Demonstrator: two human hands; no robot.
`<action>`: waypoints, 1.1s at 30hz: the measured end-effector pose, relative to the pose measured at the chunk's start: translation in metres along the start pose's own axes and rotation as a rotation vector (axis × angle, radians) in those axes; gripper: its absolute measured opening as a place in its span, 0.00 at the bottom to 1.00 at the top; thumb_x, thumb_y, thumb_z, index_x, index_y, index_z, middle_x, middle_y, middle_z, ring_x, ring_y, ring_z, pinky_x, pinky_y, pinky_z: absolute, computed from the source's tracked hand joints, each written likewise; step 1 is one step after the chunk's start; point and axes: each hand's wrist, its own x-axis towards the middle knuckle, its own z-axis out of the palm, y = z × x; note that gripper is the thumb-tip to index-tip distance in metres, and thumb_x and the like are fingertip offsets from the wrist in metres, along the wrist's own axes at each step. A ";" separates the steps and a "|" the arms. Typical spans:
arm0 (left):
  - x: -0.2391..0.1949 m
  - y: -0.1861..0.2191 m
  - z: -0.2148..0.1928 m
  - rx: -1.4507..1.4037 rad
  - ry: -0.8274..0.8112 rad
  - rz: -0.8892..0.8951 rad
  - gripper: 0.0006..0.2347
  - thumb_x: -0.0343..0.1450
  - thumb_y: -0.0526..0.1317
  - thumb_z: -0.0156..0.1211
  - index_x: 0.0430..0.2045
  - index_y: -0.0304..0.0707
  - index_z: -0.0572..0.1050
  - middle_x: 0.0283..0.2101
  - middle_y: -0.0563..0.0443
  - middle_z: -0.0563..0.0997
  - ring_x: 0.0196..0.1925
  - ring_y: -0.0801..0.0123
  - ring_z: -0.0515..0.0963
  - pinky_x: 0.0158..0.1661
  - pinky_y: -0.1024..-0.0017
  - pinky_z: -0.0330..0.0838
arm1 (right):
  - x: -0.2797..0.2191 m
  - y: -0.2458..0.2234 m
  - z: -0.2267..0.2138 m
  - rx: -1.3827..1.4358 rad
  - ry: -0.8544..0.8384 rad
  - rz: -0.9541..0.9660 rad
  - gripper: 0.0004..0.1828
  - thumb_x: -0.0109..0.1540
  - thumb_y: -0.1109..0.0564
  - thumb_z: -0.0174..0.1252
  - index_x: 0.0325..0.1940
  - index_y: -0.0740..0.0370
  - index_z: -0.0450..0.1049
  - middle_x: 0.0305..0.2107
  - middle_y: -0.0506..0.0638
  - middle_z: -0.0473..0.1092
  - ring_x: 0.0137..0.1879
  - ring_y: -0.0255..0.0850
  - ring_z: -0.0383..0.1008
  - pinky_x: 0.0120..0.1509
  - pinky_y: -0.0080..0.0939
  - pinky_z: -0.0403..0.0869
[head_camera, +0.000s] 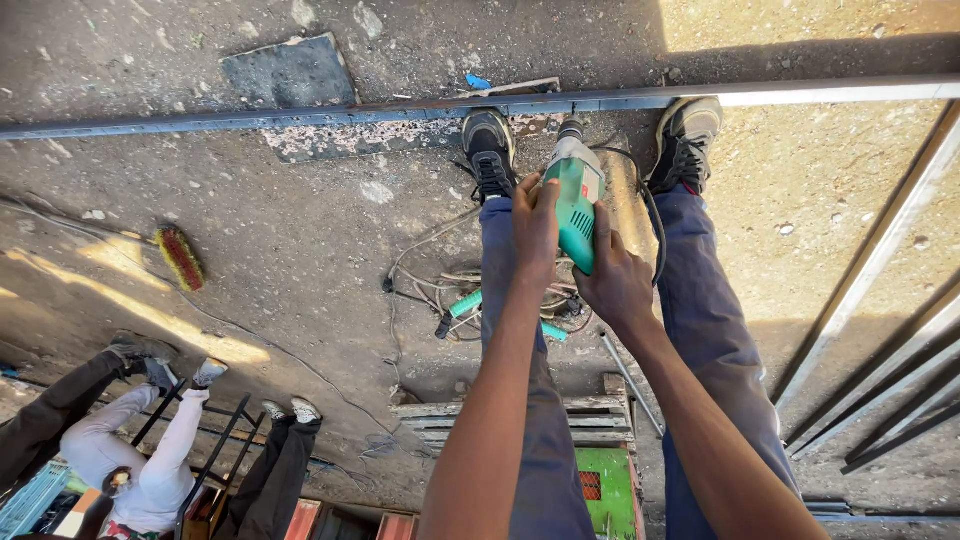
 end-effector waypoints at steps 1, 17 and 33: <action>0.002 -0.015 -0.002 0.003 0.005 0.005 0.30 0.75 0.48 0.56 0.69 0.28 0.58 0.66 0.20 0.61 0.73 0.26 0.57 0.65 0.30 0.55 | -0.001 0.002 0.004 0.006 0.001 -0.005 0.51 0.56 0.50 0.58 0.82 0.54 0.46 0.49 0.61 0.72 0.38 0.70 0.79 0.37 0.71 0.78; 0.058 -0.104 0.008 0.281 0.871 0.147 0.13 0.76 0.46 0.48 0.28 0.55 0.83 0.30 0.52 0.85 0.31 0.57 0.84 0.35 0.54 0.78 | 0.019 0.030 -0.008 -0.127 -0.234 -0.237 0.56 0.53 0.51 0.56 0.83 0.55 0.40 0.41 0.58 0.69 0.38 0.65 0.81 0.38 0.67 0.79; 0.038 -0.049 0.051 0.481 1.038 0.137 0.11 0.71 0.41 0.54 0.18 0.43 0.79 0.20 0.40 0.80 0.27 0.38 0.83 0.30 0.46 0.80 | 0.035 0.060 0.010 -0.035 -0.342 -0.210 0.52 0.57 0.53 0.48 0.83 0.60 0.35 0.46 0.66 0.68 0.39 0.75 0.78 0.44 0.73 0.77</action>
